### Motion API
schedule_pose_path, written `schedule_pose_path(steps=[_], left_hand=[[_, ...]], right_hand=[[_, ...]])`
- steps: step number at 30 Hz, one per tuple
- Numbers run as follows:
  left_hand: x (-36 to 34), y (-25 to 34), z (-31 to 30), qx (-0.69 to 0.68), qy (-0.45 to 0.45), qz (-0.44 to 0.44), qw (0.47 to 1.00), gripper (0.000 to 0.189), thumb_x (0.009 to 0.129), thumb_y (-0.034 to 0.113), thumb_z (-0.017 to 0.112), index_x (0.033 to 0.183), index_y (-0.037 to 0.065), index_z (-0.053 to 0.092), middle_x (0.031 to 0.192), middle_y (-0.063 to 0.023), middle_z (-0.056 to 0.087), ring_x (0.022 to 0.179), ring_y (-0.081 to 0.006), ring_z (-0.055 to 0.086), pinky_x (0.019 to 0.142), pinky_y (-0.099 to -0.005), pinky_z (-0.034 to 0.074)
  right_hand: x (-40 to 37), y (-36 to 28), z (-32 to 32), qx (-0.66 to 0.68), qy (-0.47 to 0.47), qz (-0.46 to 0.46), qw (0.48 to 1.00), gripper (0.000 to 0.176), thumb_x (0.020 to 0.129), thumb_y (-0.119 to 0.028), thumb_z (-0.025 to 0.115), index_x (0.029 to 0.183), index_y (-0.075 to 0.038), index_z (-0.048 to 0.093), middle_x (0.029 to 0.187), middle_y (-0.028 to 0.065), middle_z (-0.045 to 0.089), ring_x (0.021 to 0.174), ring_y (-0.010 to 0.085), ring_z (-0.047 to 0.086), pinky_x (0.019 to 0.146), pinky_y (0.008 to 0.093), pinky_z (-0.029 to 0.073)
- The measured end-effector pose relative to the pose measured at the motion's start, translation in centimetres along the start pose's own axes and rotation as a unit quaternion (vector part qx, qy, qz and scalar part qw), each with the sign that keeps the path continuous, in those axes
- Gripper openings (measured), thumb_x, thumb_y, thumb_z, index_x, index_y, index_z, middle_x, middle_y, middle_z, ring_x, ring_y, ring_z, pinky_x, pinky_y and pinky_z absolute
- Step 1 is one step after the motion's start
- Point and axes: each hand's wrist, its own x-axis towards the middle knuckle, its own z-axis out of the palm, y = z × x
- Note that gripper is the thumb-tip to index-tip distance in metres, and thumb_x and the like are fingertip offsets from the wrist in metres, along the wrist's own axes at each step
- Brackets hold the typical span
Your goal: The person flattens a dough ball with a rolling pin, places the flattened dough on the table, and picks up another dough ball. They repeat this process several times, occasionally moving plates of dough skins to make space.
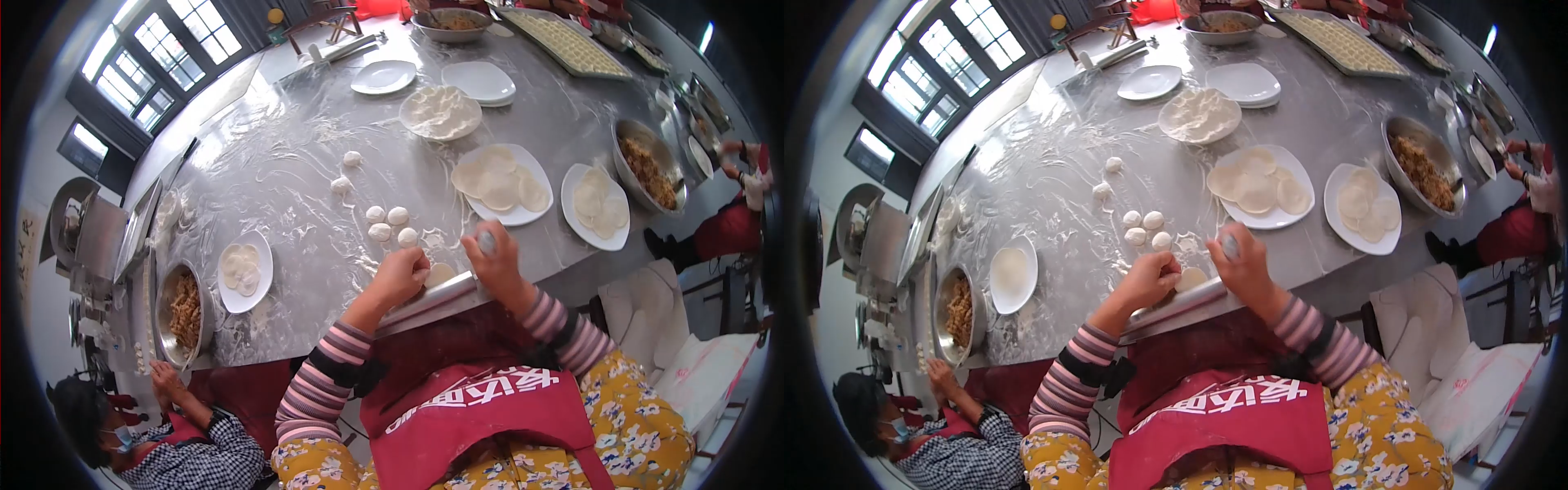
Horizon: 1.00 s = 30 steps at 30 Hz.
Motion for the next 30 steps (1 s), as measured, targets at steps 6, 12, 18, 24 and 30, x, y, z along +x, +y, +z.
schedule_pose_path(steps=[6,12,18,24,30], left_hand=[[1.9,0.5,-0.4,0.016,0.018,0.005,1.0,0.015,0.077,0.015,0.062,0.082,0.001,0.061,0.08,-0.0189,0.063,0.076,-0.0342,0.061,0.067,-0.0411,0.047],[0.1,-0.8,-0.2,-0.062,-0.021,-0.015,0.998,0.014,0.08,0.013,0.061,0.083,-0.001,0.061,0.072,-0.017,0.06,0.067,-0.0248,0.06,0.063,-0.0338,0.046],[1.5,0.7,-0.6,0.066,0.015,0.024,0.997,0.018,0.083,0.016,0.056,0.081,-0.001,0.061,0.081,-0.0228,0.062,0.076,-0.0386,0.06,0.067,-0.0425,0.047],[-0.3,-0.1,-0.5,-0.023,-0.028,-0.013,0.999,0.015,0.082,0.013,0.059,0.081,-0.002,0.058,0.07,-0.0168,0.057,0.064,-0.0235,0.055,0.062,-0.0344,0.045],[1.5,0.5,-0.1,0.047,-0.012,0.017,0.999,0.018,0.084,0.015,0.056,0.086,-0.002,0.059,0.075,-0.0205,0.061,0.071,-0.0309,0.06,0.065,-0.0378,0.045]], right_hand=[[3.2,0.7,2.8,0.045,-0.019,0.021,0.999,0.024,0.075,-0.007,0.07,0.084,-0.005,0.048,0.061,0.0142,0.053,0.052,0.032,0.054,0.048,0.0365,0.042],[-0.5,-0.9,-1.3,0.02,-0.03,0.021,0.999,0.024,0.075,-0.004,0.07,0.084,-0.003,0.048,0.063,0.0102,0.052,0.054,0.0315,0.055,0.048,0.0367,0.043],[3.1,1.0,3.0,0.032,-0.011,0.017,0.999,0.023,0.076,-0.004,0.069,0.083,-0.004,0.048,0.061,0.0138,0.053,0.054,0.0346,0.055,0.048,0.0367,0.043],[-0.1,-1.4,-1.1,-0.004,-0.031,0.017,0.999,0.023,0.076,-0.006,0.069,0.084,-0.005,0.048,0.062,0.0159,0.053,0.054,0.0346,0.055,0.048,0.0373,0.042],[3.0,0.8,2.8,0.002,-0.003,0.017,1.0,0.024,0.076,-0.006,0.07,0.085,-0.005,0.048,0.062,0.016,0.053,0.054,0.0336,0.055,0.048,0.037,0.042]])
